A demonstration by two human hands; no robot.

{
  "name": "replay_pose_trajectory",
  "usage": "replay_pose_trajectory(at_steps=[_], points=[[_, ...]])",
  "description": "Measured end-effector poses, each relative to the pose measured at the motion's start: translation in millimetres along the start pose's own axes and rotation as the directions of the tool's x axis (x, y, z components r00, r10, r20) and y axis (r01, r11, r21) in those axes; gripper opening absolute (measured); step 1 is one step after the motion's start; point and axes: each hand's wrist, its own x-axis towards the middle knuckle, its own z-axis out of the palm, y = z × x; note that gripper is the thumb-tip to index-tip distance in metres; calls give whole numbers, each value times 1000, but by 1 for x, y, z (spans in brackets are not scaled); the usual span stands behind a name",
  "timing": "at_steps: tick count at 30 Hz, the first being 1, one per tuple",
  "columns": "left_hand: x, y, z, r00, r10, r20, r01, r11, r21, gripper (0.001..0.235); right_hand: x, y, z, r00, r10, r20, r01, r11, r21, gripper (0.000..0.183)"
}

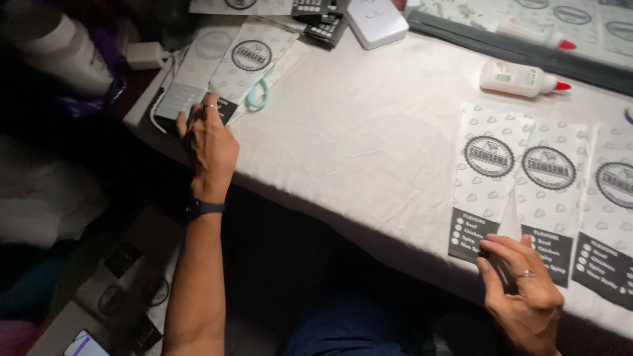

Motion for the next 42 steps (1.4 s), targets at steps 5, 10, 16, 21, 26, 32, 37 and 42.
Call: replay_pose_trajectory(at_steps=[5,10,16,21,26,32,37,42], points=[[-32,66,2,989,131,-73,-132,991,-13,49,3,-3,-1,999,-30,12,31,999,-42,27],[-83,195,-34,951,306,-37,-303,903,-305,48,1,1,3,997,-73,14,74,996,-56,33],[-111,289,-61,893,446,54,-367,794,-485,63,2,4,4,992,-123,13,123,989,-86,38],[-108,297,-68,893,438,104,-348,817,-459,63,4,3,3,992,-124,-3,122,982,-147,38],[-91,248,-70,880,474,29,-300,603,-739,58,12,-10,2,990,-125,-65,117,986,-118,32],[-97,225,-71,797,601,58,-195,347,-918,51,23,-17,24,973,-179,146,170,983,72,43],[-101,227,-61,782,623,9,-279,363,-889,44,28,-17,32,935,-265,235,262,964,46,45],[-100,221,-66,815,579,4,-177,257,-950,25,13,-12,32,946,-275,172,265,961,79,33]])
